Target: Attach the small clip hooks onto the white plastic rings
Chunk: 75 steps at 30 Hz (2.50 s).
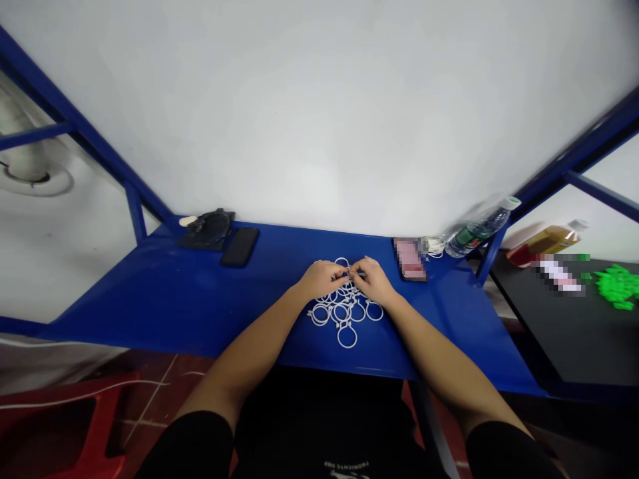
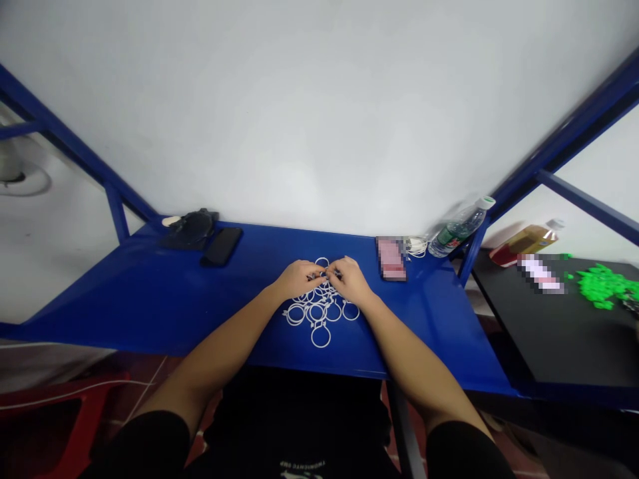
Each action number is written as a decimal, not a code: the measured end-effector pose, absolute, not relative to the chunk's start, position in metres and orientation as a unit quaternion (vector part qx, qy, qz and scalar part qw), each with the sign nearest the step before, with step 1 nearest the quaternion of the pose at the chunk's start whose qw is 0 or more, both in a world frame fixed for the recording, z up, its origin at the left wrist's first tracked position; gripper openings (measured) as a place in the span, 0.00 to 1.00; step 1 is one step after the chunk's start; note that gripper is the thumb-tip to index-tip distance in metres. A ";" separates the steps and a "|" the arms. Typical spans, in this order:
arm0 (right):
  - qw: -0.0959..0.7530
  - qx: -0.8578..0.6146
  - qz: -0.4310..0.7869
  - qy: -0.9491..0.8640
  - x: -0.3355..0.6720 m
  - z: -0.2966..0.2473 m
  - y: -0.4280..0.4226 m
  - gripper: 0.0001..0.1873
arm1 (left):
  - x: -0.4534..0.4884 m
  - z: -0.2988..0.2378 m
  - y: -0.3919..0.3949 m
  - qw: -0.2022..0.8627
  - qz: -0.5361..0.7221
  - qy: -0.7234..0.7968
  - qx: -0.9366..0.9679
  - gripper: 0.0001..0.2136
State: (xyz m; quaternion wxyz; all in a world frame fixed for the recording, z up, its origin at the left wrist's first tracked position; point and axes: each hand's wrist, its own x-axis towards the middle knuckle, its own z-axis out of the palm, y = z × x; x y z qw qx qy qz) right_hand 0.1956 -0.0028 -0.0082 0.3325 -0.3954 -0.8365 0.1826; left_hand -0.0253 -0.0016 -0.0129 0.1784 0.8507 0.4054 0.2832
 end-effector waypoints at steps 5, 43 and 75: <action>0.336 -0.369 0.198 -0.843 0.196 -0.010 -0.003 0.02 | -0.026 -0.016 0.000 0.167 0.280 0.395 0.859 0.05; 0.435 -0.377 0.145 -0.805 0.198 -0.008 -0.003 0.04 | -0.024 -0.021 0.002 0.081 0.401 0.324 0.853 0.06; 0.441 -0.365 0.084 -0.816 0.189 0.003 -0.018 0.08 | -0.019 -0.018 -0.003 0.013 0.438 0.342 0.831 0.10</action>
